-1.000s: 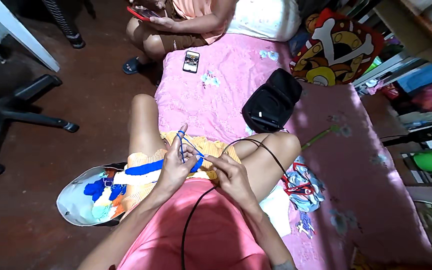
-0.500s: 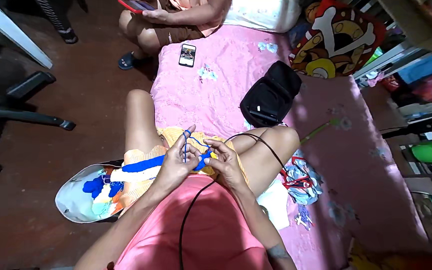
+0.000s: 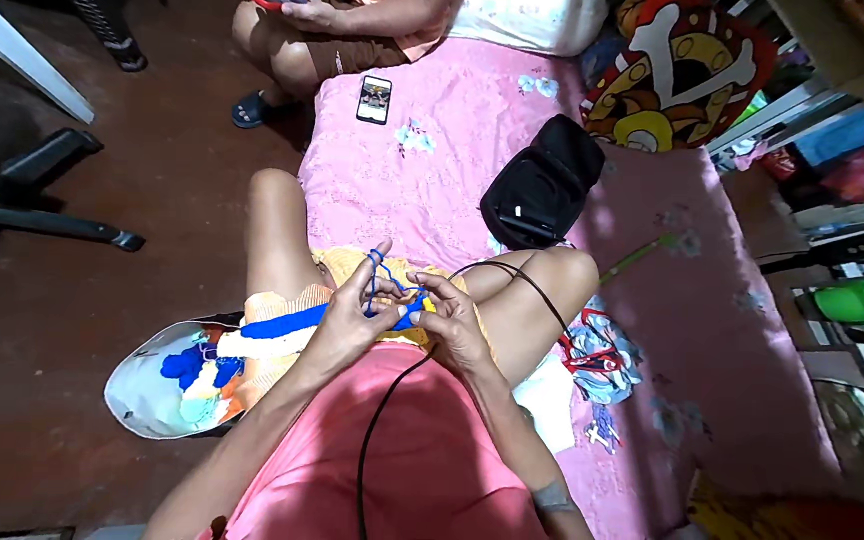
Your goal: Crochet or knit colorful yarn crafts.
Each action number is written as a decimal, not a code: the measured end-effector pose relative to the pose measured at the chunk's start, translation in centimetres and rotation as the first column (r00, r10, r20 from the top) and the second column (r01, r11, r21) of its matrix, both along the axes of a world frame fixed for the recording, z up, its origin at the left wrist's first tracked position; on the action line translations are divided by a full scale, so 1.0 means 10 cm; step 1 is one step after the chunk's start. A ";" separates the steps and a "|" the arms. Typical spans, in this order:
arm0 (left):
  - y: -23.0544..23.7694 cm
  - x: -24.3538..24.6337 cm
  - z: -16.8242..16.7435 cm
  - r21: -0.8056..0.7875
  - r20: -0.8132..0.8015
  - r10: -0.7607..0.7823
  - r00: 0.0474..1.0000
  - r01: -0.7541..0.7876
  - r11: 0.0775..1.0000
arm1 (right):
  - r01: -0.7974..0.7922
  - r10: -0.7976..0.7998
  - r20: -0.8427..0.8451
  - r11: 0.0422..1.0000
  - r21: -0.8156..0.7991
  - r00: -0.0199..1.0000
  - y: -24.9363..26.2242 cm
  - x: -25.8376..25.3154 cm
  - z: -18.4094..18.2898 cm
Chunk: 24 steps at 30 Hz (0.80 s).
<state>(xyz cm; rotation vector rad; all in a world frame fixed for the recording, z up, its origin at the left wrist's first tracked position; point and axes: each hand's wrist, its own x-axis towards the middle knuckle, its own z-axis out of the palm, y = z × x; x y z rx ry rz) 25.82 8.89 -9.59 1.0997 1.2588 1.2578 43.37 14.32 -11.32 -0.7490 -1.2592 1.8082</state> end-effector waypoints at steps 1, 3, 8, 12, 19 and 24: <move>0.01 0.00 -0.02 0.009 -0.023 -0.008 1.000 0.009 1.000 | 0.008 -0.009 0.031 0.999 0.038 0.999 -0.01 -0.01 0.02; 0.01 0.00 -0.02 0.013 -0.063 -0.004 0.998 0.005 1.000 | 0.024 -0.030 0.079 0.997 0.077 0.996 -0.03 -0.04 0.06; 0.00 0.01 -0.01 0.000 -0.099 0.012 0.995 -0.012 1.000 | 0.035 -0.047 0.106 0.993 0.111 0.993 -0.05 -0.06 0.07; 0.01 -0.01 -0.02 -0.004 -0.117 -0.008 0.993 0.008 1.000 | 0.035 -0.043 0.089 0.995 0.091 0.995 -0.04 -0.04 0.06; 0.02 -0.03 0.02 -0.071 -0.142 -0.051 0.989 0.042 0.997 | 0.020 -0.020 0.001 1.000 -0.002 1.000 -0.04 -0.01 -0.01; 0.01 0.01 0.07 -0.068 0.103 -0.004 0.995 0.011 0.998 | -0.033 0.016 -0.155 0.994 -0.107 0.988 -0.05 0.01 -0.06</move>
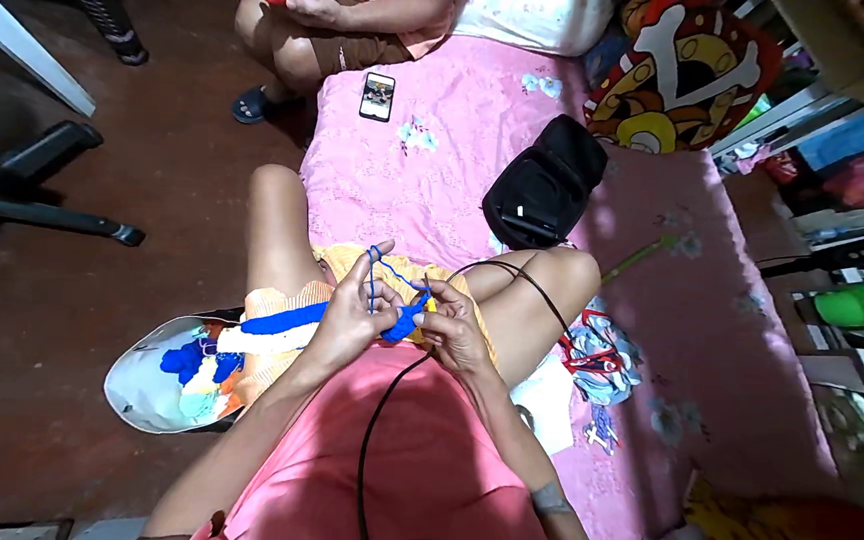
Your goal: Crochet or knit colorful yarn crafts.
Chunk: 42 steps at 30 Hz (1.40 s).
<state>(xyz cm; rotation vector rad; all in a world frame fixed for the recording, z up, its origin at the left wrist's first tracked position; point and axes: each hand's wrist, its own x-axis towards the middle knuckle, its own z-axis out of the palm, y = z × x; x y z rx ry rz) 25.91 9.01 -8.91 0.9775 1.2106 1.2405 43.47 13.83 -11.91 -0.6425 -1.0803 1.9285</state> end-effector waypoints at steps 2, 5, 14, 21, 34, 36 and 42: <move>0.00 0.01 -0.01 -0.008 0.157 0.005 0.988 -0.004 1.000 | -0.021 0.019 -0.048 0.999 -0.028 0.999 -0.01 0.01 0.01; 0.00 0.02 -0.06 -0.032 0.336 0.001 0.942 0.011 0.999 | -0.041 0.038 -0.075 0.998 -0.038 0.996 -0.01 0.01 0.03; -0.01 -0.01 -0.07 -0.024 0.220 0.022 0.975 -0.017 1.000 | -0.220 -0.031 0.421 0.816 0.534 0.907 0.03 0.24 0.09; -0.01 0.01 -0.04 0.007 0.145 0.025 0.989 -0.026 1.000 | -0.361 -0.282 0.557 0.524 0.771 0.781 0.14 0.53 0.26; -0.04 0.05 -0.01 0.038 -0.060 0.131 0.990 -0.129 0.991 | -0.498 -0.601 0.529 0.237 0.834 0.599 0.00 0.38 0.37; -0.06 0.08 -0.02 0.080 -0.118 0.154 0.981 -0.145 0.986 | -0.518 -0.675 0.494 0.190 0.834 0.548 -0.06 0.33 0.37; -0.05 0.17 -0.08 0.199 -0.155 0.223 0.962 -0.191 0.961 | -0.459 -0.790 0.412 0.189 0.868 0.454 -0.22 0.18 0.25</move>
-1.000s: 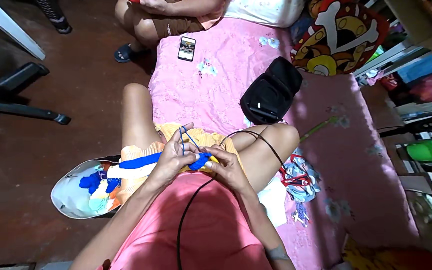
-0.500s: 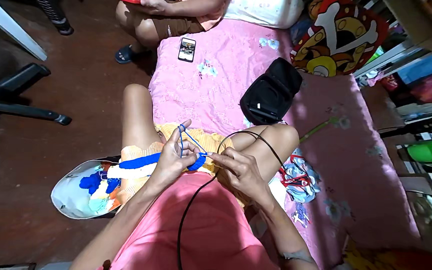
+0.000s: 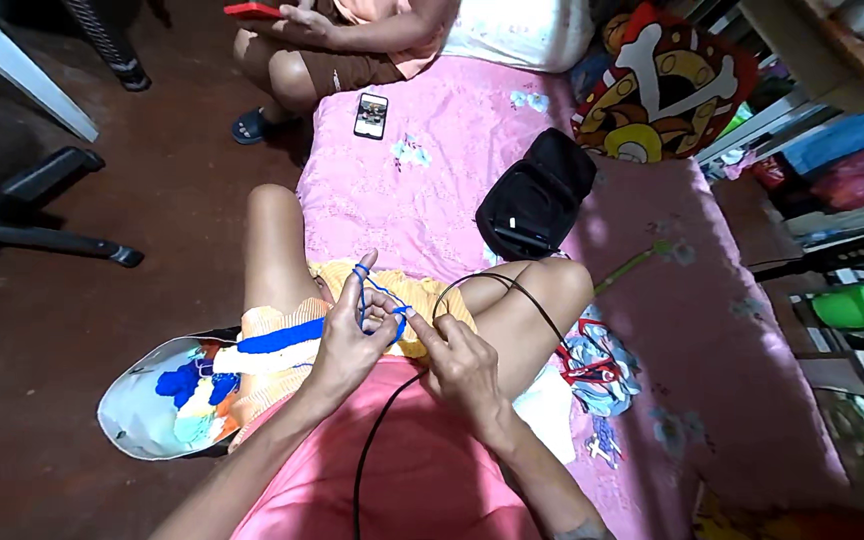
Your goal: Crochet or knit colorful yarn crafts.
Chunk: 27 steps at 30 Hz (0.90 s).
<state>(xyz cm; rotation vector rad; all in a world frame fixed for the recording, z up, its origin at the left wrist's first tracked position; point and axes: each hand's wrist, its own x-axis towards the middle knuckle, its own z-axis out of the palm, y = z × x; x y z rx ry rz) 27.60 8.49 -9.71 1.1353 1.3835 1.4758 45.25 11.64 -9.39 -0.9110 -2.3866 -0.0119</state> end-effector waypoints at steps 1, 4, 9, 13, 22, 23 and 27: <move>0.01 0.01 -0.02 0.007 0.018 0.005 1.000 -0.005 1.000 | 0.018 -0.018 -0.017 1.000 -0.016 1.000 -0.02 -0.02 -0.02; 0.04 0.05 -0.07 0.036 0.040 0.019 0.999 -0.021 0.999 | 0.070 -0.072 -0.056 0.996 -0.048 0.996 -0.07 -0.11 -0.05; 0.05 0.11 -0.11 0.143 0.067 -0.003 0.998 -0.007 0.990 | -0.125 -0.144 -0.369 0.779 -0.615 0.918 0.00 -0.21 0.03; 0.08 0.00 0.05 0.072 0.175 -0.062 0.983 0.050 0.996 | -0.517 -0.288 -0.677 0.468 -0.716 0.677 0.12 -0.25 0.04; 0.14 -0.26 0.14 -0.120 0.192 -0.187 0.963 0.212 0.970 | -0.005 0.009 -0.142 0.999 0.032 0.990 0.16 -0.04 0.00; 0.14 -0.26 0.15 -0.128 0.182 -0.185 0.966 0.210 0.969 | -0.003 0.009 -0.104 0.999 0.053 0.995 0.15 -0.02 0.05; 0.12 -0.25 0.14 -0.111 0.162 -0.203 0.966 0.222 0.969 | -0.106 0.083 -0.131 0.979 -0.174 0.988 0.20 0.10 0.18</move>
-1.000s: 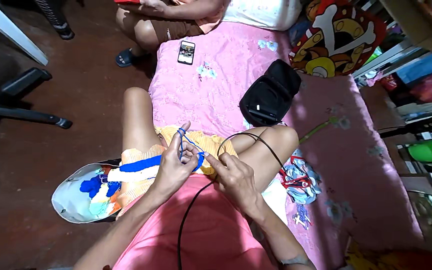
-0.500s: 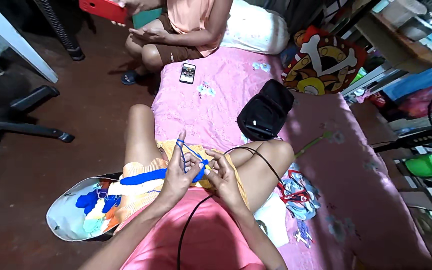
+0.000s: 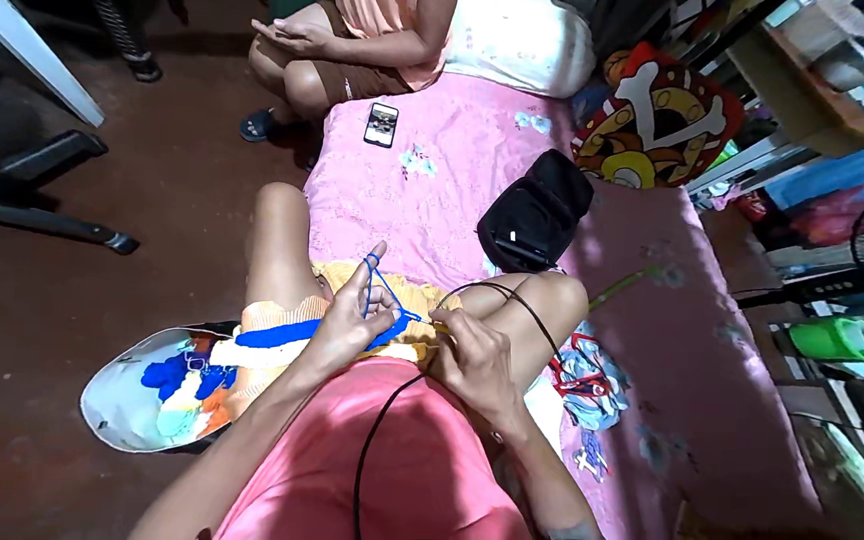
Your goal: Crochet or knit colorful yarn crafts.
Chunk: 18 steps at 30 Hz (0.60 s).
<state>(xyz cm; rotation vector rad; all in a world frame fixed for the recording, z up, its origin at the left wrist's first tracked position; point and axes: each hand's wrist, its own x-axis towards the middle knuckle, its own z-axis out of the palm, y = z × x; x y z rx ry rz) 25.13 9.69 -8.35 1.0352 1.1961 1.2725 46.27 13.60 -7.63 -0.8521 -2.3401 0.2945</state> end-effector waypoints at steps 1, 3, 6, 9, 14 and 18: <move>0.00 0.00 -0.01 0.017 0.008 -0.008 1.000 0.007 1.000 | -0.035 0.027 -0.050 0.986 -0.164 0.998 0.03 0.04 0.02; 0.00 0.00 -0.02 0.049 0.033 -0.037 0.999 0.036 0.998 | -0.146 0.044 -0.212 0.859 -0.491 0.976 0.11 0.08 0.01; -0.01 0.05 -0.04 0.094 0.055 -0.051 0.997 0.046 0.995 | -0.353 0.003 -0.432 0.580 -0.734 0.902 0.17 0.05 0.00; -0.01 0.08 -0.05 0.117 0.074 -0.018 0.997 0.009 0.993 | -0.494 -0.134 -0.570 0.365 -0.789 0.811 0.15 0.00 -0.06; -0.04 0.12 -0.11 0.135 -0.036 0.081 0.996 -0.075 0.988 | -0.515 -0.224 -0.588 0.312 -0.799 0.777 0.08 -0.10 -0.12; -0.11 0.22 -0.29 0.432 -0.455 0.290 0.842 -0.076 0.899 | -0.302 -0.151 -0.430 0.509 -0.806 0.890 0.04 -0.17 -0.02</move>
